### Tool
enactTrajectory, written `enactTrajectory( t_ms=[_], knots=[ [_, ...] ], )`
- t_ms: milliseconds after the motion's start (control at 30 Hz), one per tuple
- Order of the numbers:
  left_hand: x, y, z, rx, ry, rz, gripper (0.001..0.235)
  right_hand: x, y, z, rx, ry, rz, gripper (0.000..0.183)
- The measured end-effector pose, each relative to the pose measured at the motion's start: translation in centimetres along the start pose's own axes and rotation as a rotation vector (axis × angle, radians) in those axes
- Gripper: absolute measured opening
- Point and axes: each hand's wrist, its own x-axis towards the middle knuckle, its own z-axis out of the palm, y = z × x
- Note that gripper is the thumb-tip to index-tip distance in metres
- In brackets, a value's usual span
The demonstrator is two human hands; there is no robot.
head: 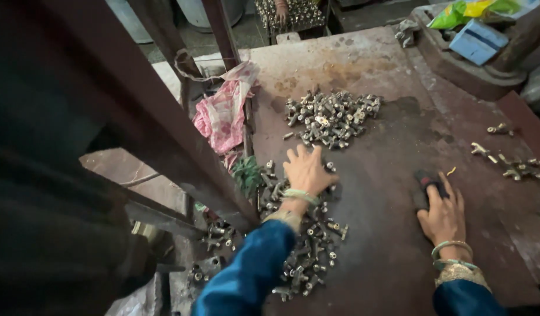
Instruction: The recorder is using a specialized machine to process or finish small brass metal fittings at a workbench.
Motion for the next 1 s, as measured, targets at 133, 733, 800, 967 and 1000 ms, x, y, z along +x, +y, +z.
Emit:
enactTrajectory(
  t_ms=[133,733,800,967,1000],
  knots=[
    [-4.2,-3.0,-1.0,-0.063,-0.116,0.12,0.061,0.1,-0.3,-0.3,0.011,0.034,0.002,0.067],
    [7.7,-2.6,4.3,-0.017,0.277,0.484,0.011,0.4,-0.4,-0.5,-0.004,0.024,0.003,0.067],
    [6.7,-2.5,2.9,0.067,0.23,0.493,0.01,0.3,-0.8,-0.9,0.013,0.006,-0.005,0.066],
    [8.7,-4.1,5.7,0.089,0.242,0.527,0.014,0.4,-1.1,-0.9,-0.006,-0.013,0.027,0.07],
    [9.3,-4.5,6.8,0.081,0.248,0.53,0.013,0.1,-1.2,-1.0,-0.002,-0.01,0.022,0.071]
  ],
)
